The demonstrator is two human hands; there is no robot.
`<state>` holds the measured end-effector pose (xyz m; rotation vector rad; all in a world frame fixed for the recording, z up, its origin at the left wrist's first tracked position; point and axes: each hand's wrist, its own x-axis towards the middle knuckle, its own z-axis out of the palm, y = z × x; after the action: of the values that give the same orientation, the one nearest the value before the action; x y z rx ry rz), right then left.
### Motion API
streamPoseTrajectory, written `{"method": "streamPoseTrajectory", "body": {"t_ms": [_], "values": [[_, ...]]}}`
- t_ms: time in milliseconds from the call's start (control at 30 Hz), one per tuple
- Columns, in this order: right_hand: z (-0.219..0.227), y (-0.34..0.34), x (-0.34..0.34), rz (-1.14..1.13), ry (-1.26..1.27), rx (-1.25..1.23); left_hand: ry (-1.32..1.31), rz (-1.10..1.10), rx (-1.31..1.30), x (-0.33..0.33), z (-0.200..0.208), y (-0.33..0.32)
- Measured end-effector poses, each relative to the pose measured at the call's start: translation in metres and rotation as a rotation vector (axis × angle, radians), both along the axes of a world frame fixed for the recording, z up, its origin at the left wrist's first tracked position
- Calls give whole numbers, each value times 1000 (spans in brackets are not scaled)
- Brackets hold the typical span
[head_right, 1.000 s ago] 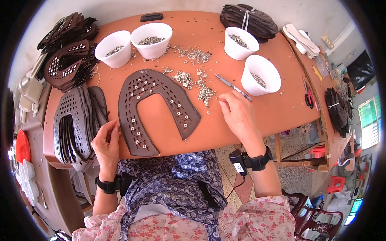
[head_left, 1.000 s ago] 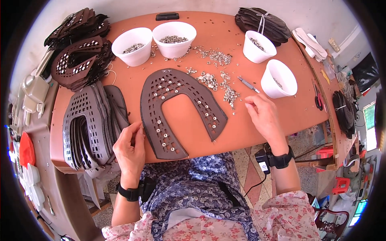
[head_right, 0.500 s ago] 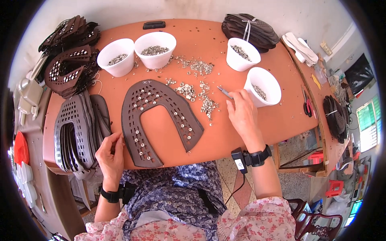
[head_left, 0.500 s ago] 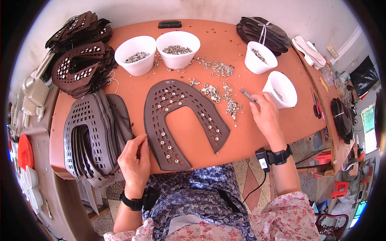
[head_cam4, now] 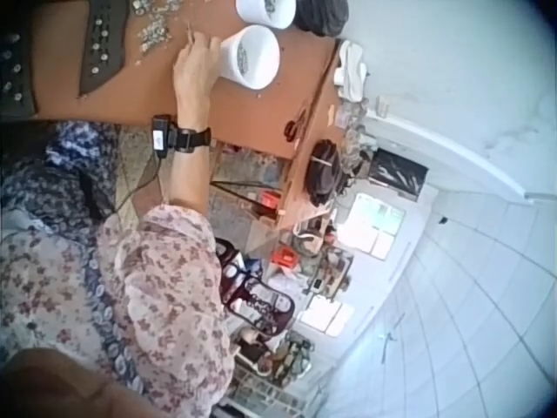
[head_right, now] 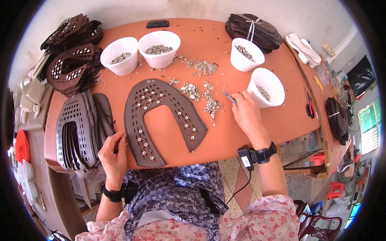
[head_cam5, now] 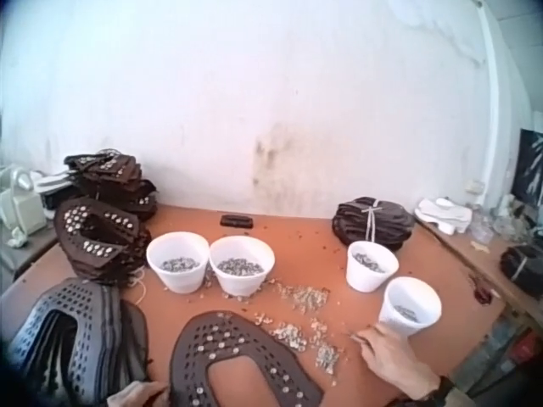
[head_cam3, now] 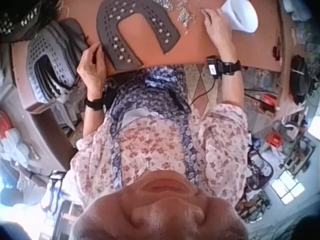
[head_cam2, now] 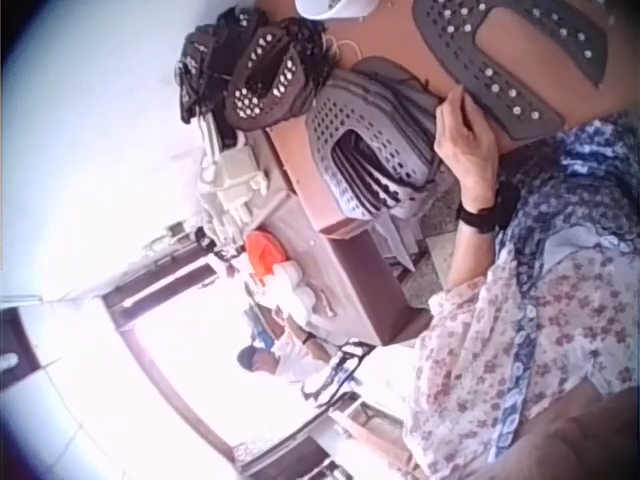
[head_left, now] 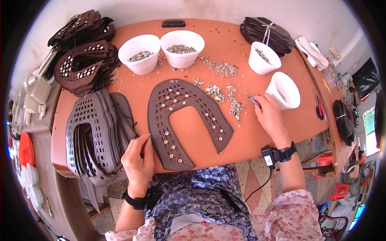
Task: Manually attaching metal eyelets or rivets to leather shoe uppers using tweezers.
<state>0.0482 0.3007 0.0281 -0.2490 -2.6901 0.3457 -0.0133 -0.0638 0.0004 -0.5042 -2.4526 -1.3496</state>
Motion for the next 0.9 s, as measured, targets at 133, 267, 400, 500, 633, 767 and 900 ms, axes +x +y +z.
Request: {"method": "streamPoseTrajectory", "body": {"t_ms": [133,267,400,500,633,767,900], "values": [[11,-14,30,-50,-93,-83,17,6,-3,-1,1,1],[12,-23,50,-44,-122,-198,15,-5,2,-1,1,0],[11,-25,56,-18,-121,-203,28,2,5,-1,1,1],[13,-26,55,-24,-137,-188,22,4,2,0,1,1],[15,-29,52,-31,-161,-187,0,9,4,2,3,3],[17,-30,50,-35,-178,-165,-17,19,18,4,4,4],[14,-27,48,-51,-185,-192,43,2,11,0,-2,3]]}}
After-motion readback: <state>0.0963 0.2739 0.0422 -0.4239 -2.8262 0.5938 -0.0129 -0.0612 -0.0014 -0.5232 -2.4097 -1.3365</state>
